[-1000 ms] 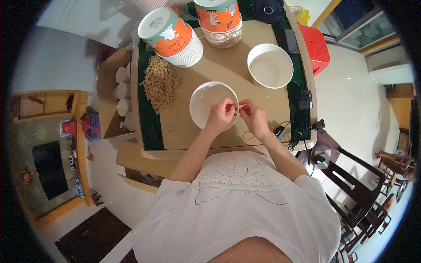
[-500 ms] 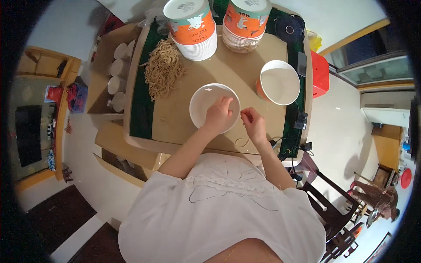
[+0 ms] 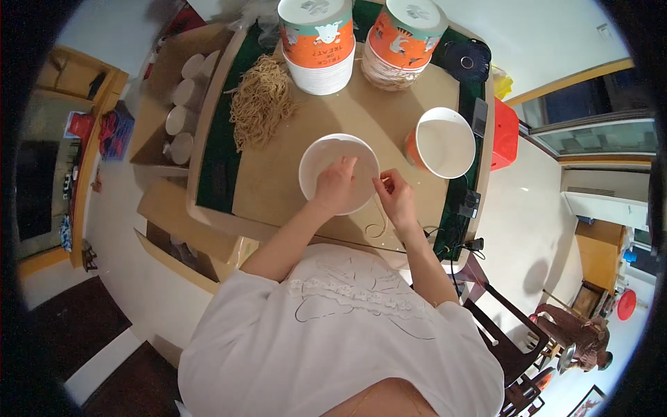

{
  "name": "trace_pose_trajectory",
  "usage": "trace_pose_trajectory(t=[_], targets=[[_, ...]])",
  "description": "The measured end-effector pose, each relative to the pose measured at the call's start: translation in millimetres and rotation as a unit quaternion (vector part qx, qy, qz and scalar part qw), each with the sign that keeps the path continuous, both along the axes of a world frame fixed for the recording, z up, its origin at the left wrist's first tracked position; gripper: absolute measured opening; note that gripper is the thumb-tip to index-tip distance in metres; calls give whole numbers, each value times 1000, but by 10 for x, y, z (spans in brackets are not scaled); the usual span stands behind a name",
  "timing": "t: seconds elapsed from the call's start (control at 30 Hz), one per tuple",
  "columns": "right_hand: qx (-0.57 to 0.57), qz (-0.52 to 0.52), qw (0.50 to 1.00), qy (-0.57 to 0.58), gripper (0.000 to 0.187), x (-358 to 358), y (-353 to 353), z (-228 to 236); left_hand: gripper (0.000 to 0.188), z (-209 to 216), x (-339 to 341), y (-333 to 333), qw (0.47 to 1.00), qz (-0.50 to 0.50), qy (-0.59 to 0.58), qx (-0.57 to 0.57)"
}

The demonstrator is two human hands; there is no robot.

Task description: Putting rubber bands around paper cups containing noodles as part of a packaging process.

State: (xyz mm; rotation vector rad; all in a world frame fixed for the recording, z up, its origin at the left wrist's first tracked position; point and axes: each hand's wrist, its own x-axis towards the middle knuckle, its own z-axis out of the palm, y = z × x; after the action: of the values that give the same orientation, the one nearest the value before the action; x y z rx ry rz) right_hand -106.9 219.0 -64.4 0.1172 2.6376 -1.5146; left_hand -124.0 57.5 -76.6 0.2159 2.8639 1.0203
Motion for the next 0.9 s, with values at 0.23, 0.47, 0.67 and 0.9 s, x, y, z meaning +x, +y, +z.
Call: trace_pose_trajectory(t=[0.23, 0.47, 0.67, 0.9], targets=[[18, 7, 1000, 3, 18, 17, -12, 8, 18, 90, -91, 166, 995, -20, 36, 89], [84, 47, 994, -60, 14, 229, 235, 102, 13, -175, -89, -30, 967, -66, -196, 147], [141, 157, 976, 43, 11, 516, -122, 430, 14, 85, -23, 133, 708, 94, -497, 493], [155, 276, 947, 62, 11, 169, -60, 588, 15, -254, 6, 23, 717, 65, -500, 481]])
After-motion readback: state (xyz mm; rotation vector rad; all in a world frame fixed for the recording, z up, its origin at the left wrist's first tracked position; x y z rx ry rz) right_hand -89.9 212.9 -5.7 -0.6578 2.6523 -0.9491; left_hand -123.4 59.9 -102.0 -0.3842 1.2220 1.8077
